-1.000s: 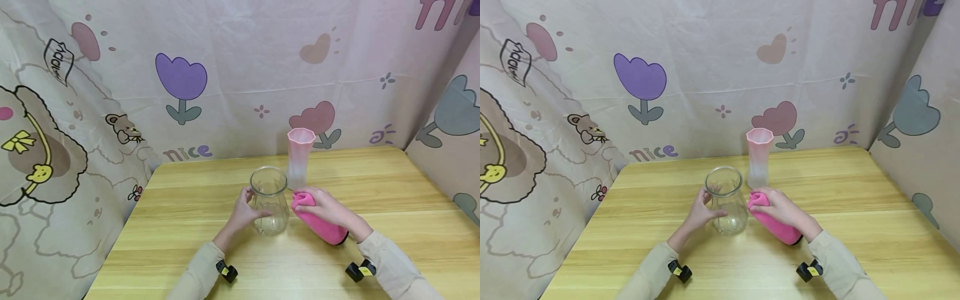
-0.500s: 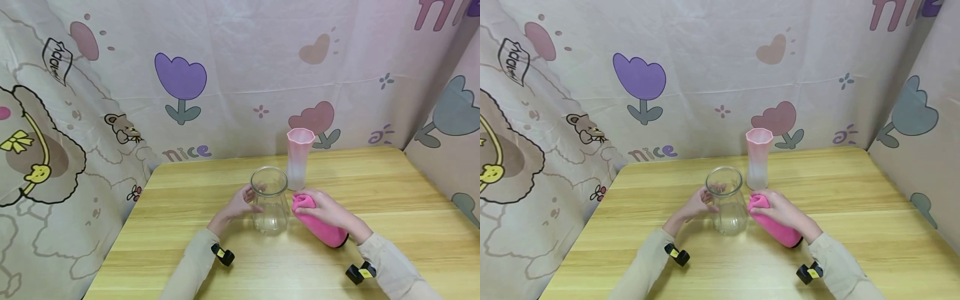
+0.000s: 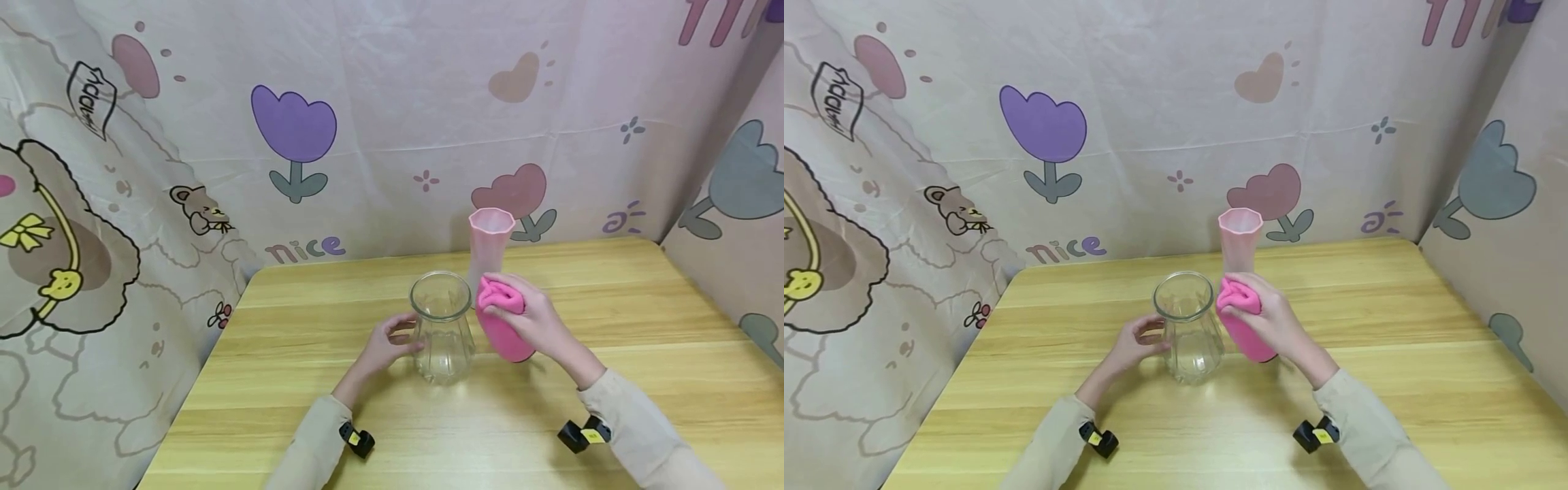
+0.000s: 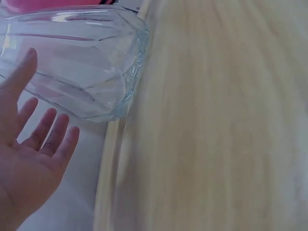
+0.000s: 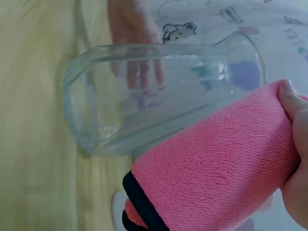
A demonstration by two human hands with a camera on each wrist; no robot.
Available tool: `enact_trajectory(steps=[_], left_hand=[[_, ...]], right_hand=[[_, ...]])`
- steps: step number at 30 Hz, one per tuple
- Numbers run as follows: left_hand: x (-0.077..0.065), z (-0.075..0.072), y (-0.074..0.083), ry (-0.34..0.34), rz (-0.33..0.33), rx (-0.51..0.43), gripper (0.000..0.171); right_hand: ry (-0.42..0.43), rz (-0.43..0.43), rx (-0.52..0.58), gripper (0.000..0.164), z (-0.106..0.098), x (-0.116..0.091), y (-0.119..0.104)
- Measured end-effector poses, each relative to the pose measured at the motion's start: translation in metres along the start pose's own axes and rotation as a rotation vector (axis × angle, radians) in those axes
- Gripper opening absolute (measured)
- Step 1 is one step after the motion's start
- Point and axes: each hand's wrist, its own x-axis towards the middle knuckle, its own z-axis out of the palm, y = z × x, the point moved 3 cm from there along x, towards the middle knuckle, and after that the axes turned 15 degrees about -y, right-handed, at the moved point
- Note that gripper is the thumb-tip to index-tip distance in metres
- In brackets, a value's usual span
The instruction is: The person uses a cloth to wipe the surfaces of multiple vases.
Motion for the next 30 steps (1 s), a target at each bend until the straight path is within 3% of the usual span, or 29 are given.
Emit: enact_trajectory(steps=[4,7,11,17,22,25,30], left_hand=[[-0.002,0.003,0.004,-0.025,-0.02,0.002,0.053],[-0.002,0.004,0.004,-0.027,-0.034,-0.003,0.053],[-0.002,0.005,0.004,-0.023,-0.022,-0.002,0.051],[-0.002,0.007,0.005,-0.019,-0.002,-0.008,0.051],[-0.003,0.007,0.005,-0.01,0.003,-0.011,0.051],[-0.003,0.008,0.004,-0.02,0.003,-0.01,0.051],[-0.003,0.008,0.004,-0.013,-0.007,-0.022,0.051]], right_hand=[[0.008,-0.067,0.003,0.052,0.006,0.005,-0.002],[0.007,-0.037,0.029,0.052,0.014,0.003,0.003],[-0.059,0.018,0.032,0.049,0.026,0.0,0.011],[-0.233,0.118,0.039,0.044,0.037,-0.006,0.024],[-0.431,0.145,-0.047,0.046,0.037,-0.01,0.029],[-0.395,0.147,-0.013,0.046,0.03,-0.009,0.026],[-0.317,0.123,0.067,0.029,0.026,0.001,0.016]])
